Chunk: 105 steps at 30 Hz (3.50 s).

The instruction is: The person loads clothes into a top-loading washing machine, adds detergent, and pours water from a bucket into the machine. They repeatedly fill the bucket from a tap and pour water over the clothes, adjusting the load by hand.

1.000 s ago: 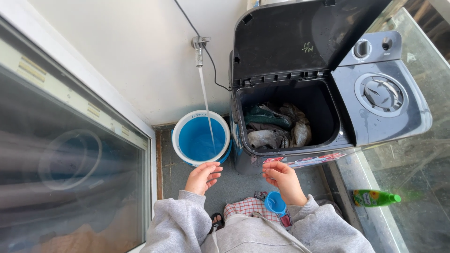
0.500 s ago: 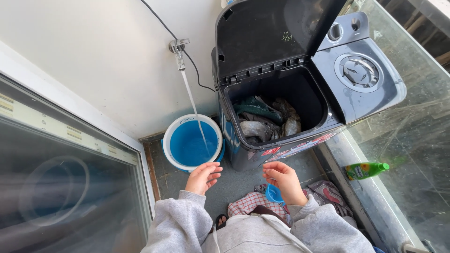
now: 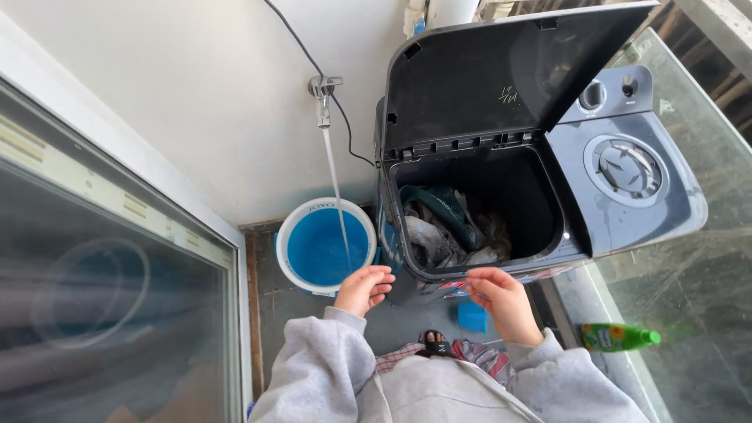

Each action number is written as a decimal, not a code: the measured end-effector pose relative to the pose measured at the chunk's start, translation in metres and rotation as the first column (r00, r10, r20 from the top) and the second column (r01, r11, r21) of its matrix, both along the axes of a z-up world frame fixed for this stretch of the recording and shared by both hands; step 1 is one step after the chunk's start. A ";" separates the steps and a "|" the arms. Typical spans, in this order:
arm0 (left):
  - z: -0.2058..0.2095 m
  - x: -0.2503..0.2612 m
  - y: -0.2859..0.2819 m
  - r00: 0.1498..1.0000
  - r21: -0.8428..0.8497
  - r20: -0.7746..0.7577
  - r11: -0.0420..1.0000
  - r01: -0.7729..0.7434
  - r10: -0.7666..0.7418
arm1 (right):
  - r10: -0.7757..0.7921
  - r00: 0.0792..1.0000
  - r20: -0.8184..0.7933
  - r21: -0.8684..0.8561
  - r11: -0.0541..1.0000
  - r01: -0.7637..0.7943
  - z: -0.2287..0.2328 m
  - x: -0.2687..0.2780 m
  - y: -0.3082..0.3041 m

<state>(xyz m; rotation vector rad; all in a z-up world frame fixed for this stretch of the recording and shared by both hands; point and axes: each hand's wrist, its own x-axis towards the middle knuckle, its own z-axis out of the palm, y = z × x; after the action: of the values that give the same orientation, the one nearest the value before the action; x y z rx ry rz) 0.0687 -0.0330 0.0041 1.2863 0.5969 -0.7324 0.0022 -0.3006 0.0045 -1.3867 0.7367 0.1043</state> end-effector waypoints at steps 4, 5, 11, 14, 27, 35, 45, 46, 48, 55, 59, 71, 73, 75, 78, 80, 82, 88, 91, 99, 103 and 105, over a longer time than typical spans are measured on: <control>-0.014 0.019 -0.023 0.989 -0.031 0.054 0.991 -0.133 0.135 | 0.093 0.995 0.020 -0.021 0.995 -0.093 0.010 0.042 -0.030; -0.014 0.021 -0.029 0.987 -0.034 0.051 0.988 -0.149 0.150 | 0.109 0.994 0.018 -0.024 0.994 -0.109 0.008 0.050 -0.037; -0.067 0.011 -0.062 0.926 -0.036 -0.025 0.925 -0.377 0.376 | 0.181 0.980 0.078 0.033 0.982 -0.184 -0.049 0.089 -0.084; -0.056 -0.013 -0.073 0.873 0.045 -0.136 0.884 -0.466 0.468 | 0.244 0.952 -0.186 0.048 0.970 -0.240 -0.027 0.104 -0.081; -0.056 -0.038 -0.111 0.873 0.235 -0.030 0.853 -0.467 0.487 | 0.349 0.927 -0.135 0.067 0.937 -0.342 -0.056 0.116 -0.109; -0.068 -0.022 -0.117 0.888 0.351 0.196 0.816 -0.459 0.415 | 0.336 0.934 -0.124 0.014 0.941 -0.337 -0.056 0.108 -0.124; -0.083 0.001 -0.118 0.963 0.616 0.212 0.742 -0.263 0.165 | 0.329 0.940 -0.085 0.066 0.944 -0.324 -0.070 0.108 -0.129; -0.083 0.003 -0.118 0.966 0.621 0.202 0.742 -0.253 0.160 | 0.334 0.938 -0.090 0.070 0.942 -0.329 -0.070 0.109 -0.130; -0.078 0.006 -0.117 0.968 0.616 0.192 0.747 -0.249 0.164 | 0.336 0.938 -0.086 0.067 0.941 -0.331 -0.067 0.110 -0.129; -0.072 0.007 -0.115 0.975 0.621 0.162 0.753 -0.219 0.150 | 0.353 0.933 -0.069 0.047 0.936 -0.350 -0.071 0.110 -0.127; -0.072 0.009 -0.113 0.977 0.627 0.163 0.750 -0.210 0.137 | 0.355 0.932 -0.073 0.047 0.935 -0.352 -0.075 0.112 -0.125; -0.064 0.013 -0.115 0.981 0.620 0.137 0.760 -0.195 0.140 | 0.350 0.935 -0.065 0.070 0.936 -0.345 -0.082 0.113 -0.127; -0.061 0.014 -0.115 0.983 0.622 0.122 0.761 -0.185 0.139 | 0.349 0.933 -0.085 0.069 0.937 -0.344 -0.079 0.114 -0.127; -0.060 0.013 -0.115 0.982 0.619 0.122 0.762 -0.187 0.142 | 0.356 0.931 -0.083 0.068 0.934 -0.351 -0.075 0.115 -0.126; -0.060 0.013 -0.115 0.982 0.617 0.124 0.764 -0.190 0.143 | 0.359 0.930 -0.081 0.073 0.933 -0.353 -0.075 0.115 -0.125; -0.061 0.015 -0.115 0.981 0.616 0.128 0.764 -0.193 0.144 | 0.357 0.931 -0.079 0.080 0.933 -0.351 -0.079 0.117 -0.126; -0.063 0.013 -0.115 0.983 0.618 0.116 0.765 -0.182 0.141 | 0.355 0.932 -0.067 0.090 0.933 -0.349 -0.084 0.116 -0.127; -0.073 0.009 -0.115 0.981 0.638 0.138 0.745 -0.194 0.137 | 0.199 0.970 -0.142 -0.032 0.978 -0.206 -0.101 0.128 -0.134; -0.074 0.010 -0.115 0.983 0.636 0.123 0.749 -0.183 0.136 | 0.285 0.912 -0.295 -0.642 0.647 -0.410 -0.160 0.182 -0.195; -0.068 0.010 -0.115 0.981 0.598 0.125 0.777 -0.195 0.150 | 0.430 0.380 -0.819 -0.373 0.105 -0.922 -0.336 0.237 -0.248; -0.075 0.007 -0.113 0.971 0.567 0.160 0.789 -0.237 0.177 | 0.938 0.245 -0.245 -0.862 -0.095 -0.498 -0.326 0.246 -0.289; -0.073 0.008 -0.113 0.973 0.566 0.153 0.792 -0.228 0.171 | 0.920 0.298 -0.254 -0.848 -0.063 -0.526 -0.223 0.246 -0.276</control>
<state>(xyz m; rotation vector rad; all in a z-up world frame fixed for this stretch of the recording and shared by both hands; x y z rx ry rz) 0.0769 -0.1455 -0.0688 1.7779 0.9100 -0.3065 0.2478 -0.5769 -0.2184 -2.6020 -0.7084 0.3770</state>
